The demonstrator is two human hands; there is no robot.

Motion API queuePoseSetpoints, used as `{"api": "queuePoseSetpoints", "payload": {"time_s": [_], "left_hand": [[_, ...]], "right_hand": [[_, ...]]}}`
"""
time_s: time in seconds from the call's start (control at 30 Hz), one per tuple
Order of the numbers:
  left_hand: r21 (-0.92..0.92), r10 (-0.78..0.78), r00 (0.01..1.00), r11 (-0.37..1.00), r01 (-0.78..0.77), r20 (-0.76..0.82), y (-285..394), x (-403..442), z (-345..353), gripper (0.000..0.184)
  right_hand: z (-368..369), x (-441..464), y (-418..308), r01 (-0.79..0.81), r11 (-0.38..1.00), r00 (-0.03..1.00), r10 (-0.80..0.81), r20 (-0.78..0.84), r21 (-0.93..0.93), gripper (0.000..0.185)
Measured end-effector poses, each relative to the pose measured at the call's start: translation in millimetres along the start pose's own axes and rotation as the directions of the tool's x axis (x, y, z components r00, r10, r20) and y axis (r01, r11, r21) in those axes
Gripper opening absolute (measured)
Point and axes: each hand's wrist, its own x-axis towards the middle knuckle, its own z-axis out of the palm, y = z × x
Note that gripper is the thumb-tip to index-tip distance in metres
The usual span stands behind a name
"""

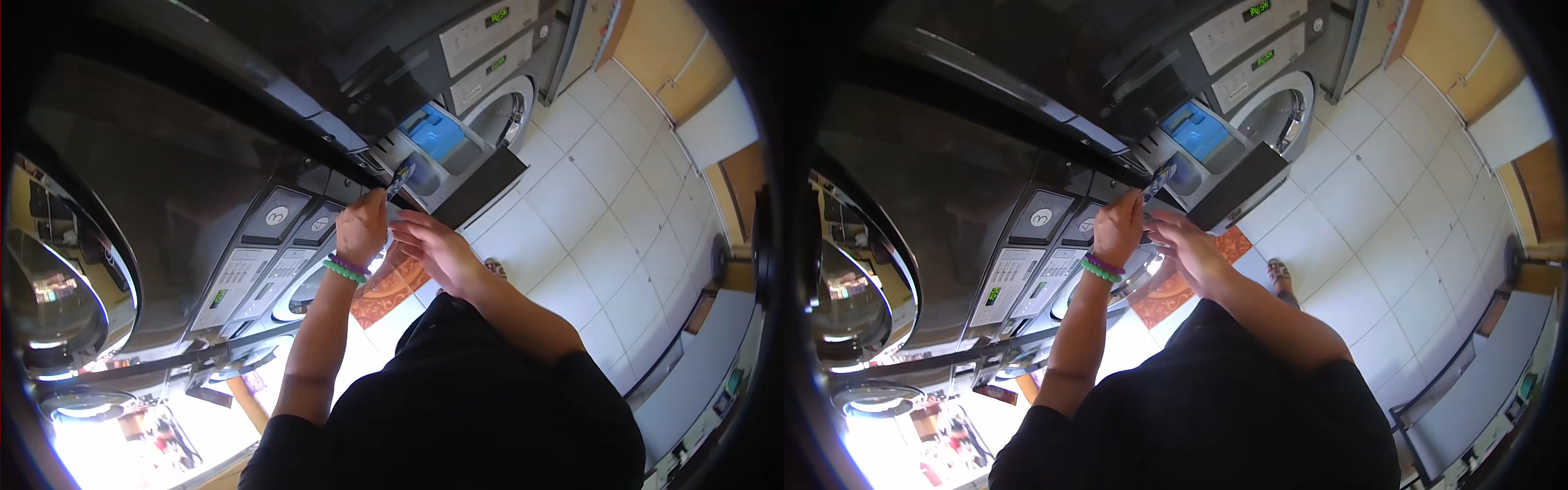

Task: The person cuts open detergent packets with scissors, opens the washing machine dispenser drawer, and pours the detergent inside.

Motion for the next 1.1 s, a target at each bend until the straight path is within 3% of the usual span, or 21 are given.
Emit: {"api": "queuePoseSetpoints", "payload": {"time_s": [0.07, 0.1, 0.17, 0.2, 0.27, 0.3, 0.33, 0.37, 0.47, 0.57, 0.67, 0.77, 0.9, 1.0, 1.1], "left_hand": [[-0.075, 0.025, 0.988, 0.997, -0.037, -0.151, 5.1, -5.1, 4.4, 0.01], [-0.094, -0.007, 0.992, 0.996, -0.005, -0.129, 4.4, -8.9, 9.3, 0.01], [-0.114, -0.1, 0.988, 0.99, 0.087, -0.114, -0.2, -19.9, 19.7, 0.009], [-0.193, -0.196, 0.97, 0.967, 0.167, -0.143, 0.9, -23.7, 23.1, 0.009], [-0.347, -0.385, 0.907, 0.885, 0.311, -0.168, 1.6, -30.8, 36.6, 0.009], [-0.421, -0.477, 0.864, 0.825, 0.378, -0.159, -1.3, -36.7, 48.6, 0.009], [-0.659, -0.589, 0.807, 0.589, 0.468, 0.046, -12.8, -45.9, 71.1, 0.01], [-0.814, -0.605, 0.752, 0.281, 0.509, 0.261, -19.2, -53.6, 89.0, 0.012], [-0.935, -0.632, 0.706, -0.088, 0.344, 0.319, 1.0, -55.3, 97.3, 0.012], [-0.9, -0.553, 0.783, -0.435, 0.021, 0.286, 15.1, -57.1, 95.0, 0.012], [-0.779, -0.564, 0.813, -0.571, -0.26, 0.142, 27.6, -60.6, 78.3, 0.012], [-0.753, -0.609, 0.793, -0.519, -0.405, -0.006, 31.3, -83.5, 54.1, 0.014], [-0.793, -0.765, 0.64, -0.349, -0.5, -0.067, 41.4, -149.6, 16.5, 0.015], [-0.811, -0.865, 0.462, -0.124, -0.571, -0.193, 53.5, -206.4, -10.6, 0.015], [-0.78, -0.928, 0.274, 0.028, -0.625, -0.253, 70.7, -274.4, -24.8, 0.015]], "right_hand": [[-7.9, -32.0, -19.0, 0.195, 0.964, 0.98, -0.186, 0.068, -0.182, 0.034], [-17.9, -38.7, -26.0, 0.265, 0.947, 0.963, -0.253, 0.088, -0.178, 0.031], [-35.7, -50.0, -35.2, 0.356, 0.9, 0.909, -0.396, -0.131, -0.253, 0.027], [-50.7, -49.1, -42.5, 0.381, 0.873, 0.89, -0.435, -0.134, -0.307, 0.026], [-71.4, -45.4, -50.3, 0.311, 0.921, 0.878, -0.373, -0.301, -0.235, 0.025], [-84.0, -41.6, -54.3, 0.275, 0.93, 0.907, -0.335, -0.256, -0.245, 0.026], [-85.5, -36.0, -56.2, 0.252, 0.941, 0.912, -0.309, -0.269, -0.225, 0.025], [-87.0, -32.2, -57.5, 0.231, 0.951, 0.915, -0.284, -0.288, -0.206, 0.025], [-106.2, -15.6, -51.9, 0.308, 0.936, 0.925, -0.337, -0.178, -0.17, 0.024], [-100.6, -8.8, -49.7, 0.318, 0.93, 0.914, -0.353, -0.201, -0.187, 0.023], [-102.8, 8.8, -51.6, 0.295, 0.912, 0.913, -0.357, -0.198, -0.284, 0.022], [-99.6, 32.0, -56.0, 0.288, 0.894, 0.921, -0.357, -0.156, -0.344, 0.023], [-98.3, 95.3, -58.5, 0.325, 0.874, 0.915, -0.387, -0.115, -0.361, 0.024], [-85.4, 150.8, -53.9, 0.403, 0.82, 0.871, -0.48, -0.105, -0.408, 0.023], [-76.9, 200.4, -50.8, 0.425, 0.803, 0.796, -0.551, -0.25, -0.419, 0.028]]}}
